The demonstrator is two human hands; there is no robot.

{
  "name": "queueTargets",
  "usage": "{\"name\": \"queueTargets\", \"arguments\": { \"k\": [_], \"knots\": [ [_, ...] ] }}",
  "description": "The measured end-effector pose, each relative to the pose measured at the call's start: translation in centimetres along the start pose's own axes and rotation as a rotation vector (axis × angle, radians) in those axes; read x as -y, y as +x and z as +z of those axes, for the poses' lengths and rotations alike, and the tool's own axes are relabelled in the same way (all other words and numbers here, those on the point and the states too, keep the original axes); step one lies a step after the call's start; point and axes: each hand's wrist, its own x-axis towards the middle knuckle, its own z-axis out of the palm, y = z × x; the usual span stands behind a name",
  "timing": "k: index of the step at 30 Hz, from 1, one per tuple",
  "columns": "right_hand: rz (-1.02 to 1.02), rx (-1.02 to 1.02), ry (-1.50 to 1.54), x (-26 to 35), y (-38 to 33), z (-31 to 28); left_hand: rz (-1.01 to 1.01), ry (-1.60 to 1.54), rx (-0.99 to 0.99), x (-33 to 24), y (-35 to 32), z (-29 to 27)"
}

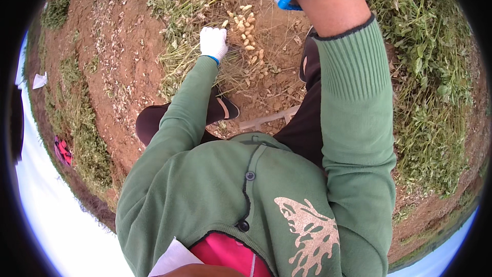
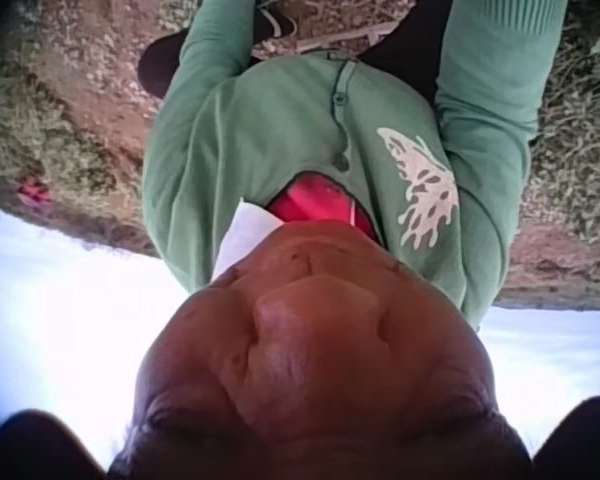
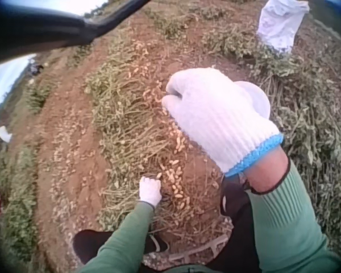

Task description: The person harvests peanuts by hand, pulling plants from the soil and shaking off dirt. They separate peanuts from the roots and place them into a white bucket while working in an outdoor field.

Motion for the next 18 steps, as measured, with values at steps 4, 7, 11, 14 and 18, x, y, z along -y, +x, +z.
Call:
{"name": "queueTargets", "arguments": {
  "k": [4, 7, 11, 14, 18],
  "knots": [
    [0.046, 0.045, -0.004, 0.7, 0.0, -0.6, -0.045, -0.034, -0.017, 2.7, 0.0, -4.3],
    [0.006, -0.013, 0.009, 0.2, 0.2, 0.2, -0.155, -0.029, 0.008, 5.3, 0.0, -8.6],
    [-0.035, 0.038, 0.002, 0.1, 0.4, -0.3, -0.260, -0.159, 0.022, 7.5, 0.2, -13.0],
    [-0.016, 0.121, -0.005, 0.7, 0.6, 0.8, -0.319, -0.211, -0.045, 8.1, -1.2, -14.5],
    [-0.207, 0.111, -0.080, -0.4, -1.2, 3.1, -0.356, -0.250, -0.134, 7.3, -1.7, -15.6]
  ]
}}
